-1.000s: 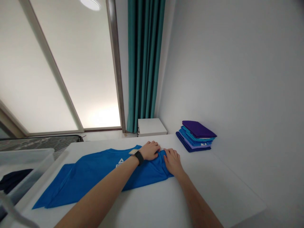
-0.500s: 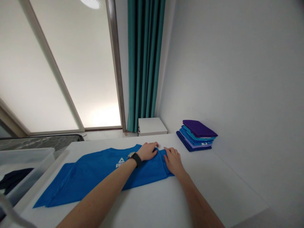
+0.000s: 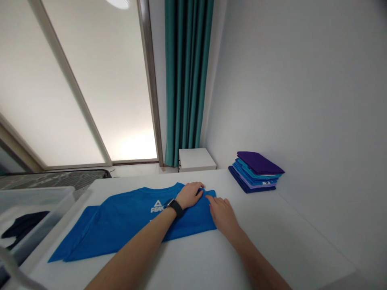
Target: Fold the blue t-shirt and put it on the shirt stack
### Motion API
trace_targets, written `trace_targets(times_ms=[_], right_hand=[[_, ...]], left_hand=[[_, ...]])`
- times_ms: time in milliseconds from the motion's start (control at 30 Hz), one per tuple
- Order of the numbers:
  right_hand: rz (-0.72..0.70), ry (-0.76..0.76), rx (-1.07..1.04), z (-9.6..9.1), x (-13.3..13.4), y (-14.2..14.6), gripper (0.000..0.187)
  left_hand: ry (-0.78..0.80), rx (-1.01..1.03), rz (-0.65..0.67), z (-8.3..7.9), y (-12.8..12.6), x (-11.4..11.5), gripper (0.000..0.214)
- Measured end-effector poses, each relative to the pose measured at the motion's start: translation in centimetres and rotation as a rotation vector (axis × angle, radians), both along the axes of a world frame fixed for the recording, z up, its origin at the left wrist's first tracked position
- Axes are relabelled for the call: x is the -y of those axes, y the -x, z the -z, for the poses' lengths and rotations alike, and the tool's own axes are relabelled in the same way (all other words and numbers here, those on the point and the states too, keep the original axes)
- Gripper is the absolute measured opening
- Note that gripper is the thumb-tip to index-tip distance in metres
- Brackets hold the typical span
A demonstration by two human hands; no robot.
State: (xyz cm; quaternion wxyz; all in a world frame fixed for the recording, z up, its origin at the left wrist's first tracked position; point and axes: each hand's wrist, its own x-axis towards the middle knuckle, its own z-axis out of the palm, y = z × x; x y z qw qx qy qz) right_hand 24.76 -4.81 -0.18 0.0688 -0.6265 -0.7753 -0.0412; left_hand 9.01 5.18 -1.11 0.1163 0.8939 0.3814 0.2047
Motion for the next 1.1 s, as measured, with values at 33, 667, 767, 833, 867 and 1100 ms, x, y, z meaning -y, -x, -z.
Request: trace_targets(times_ms=[33, 667, 767, 833, 867, 1100], right_hand=[[-0.001, 0.000, 0.004, 0.1, 0.0, -0.1, 0.037], [-0.059, 0.062, -0.149, 1.5, -1.4, -1.6, 0.041], [-0.080, 0.063, -0.181, 2.1, -1.8, -2.0, 0.043], [-0.093, 0.077, -0.198, 2.3, -2.1, -2.3, 0.044], [-0.098, 0.089, -0.203, 2.4, -2.2, -2.4, 0.045], [-0.086, 0.145, -0.227, 2.2, -2.6, -2.6, 0.048]], left_hand=[[-0.002, 0.000, -0.001, 0.0, 0.0, 0.0, 0.023], [-0.098, -0.101, -0.240, -2.6, 12.1, 3.3, 0.036], [-0.115, -0.126, -0.339, -2.5, 16.0, 4.5, 0.035], [-0.120, -0.143, -0.414, -2.5, 18.6, 5.4, 0.034], [-0.118, -0.150, -0.452, -2.4, 19.8, 5.9, 0.033], [-0.075, -0.142, -0.703, -1.6, 26.5, 8.3, 0.032]])
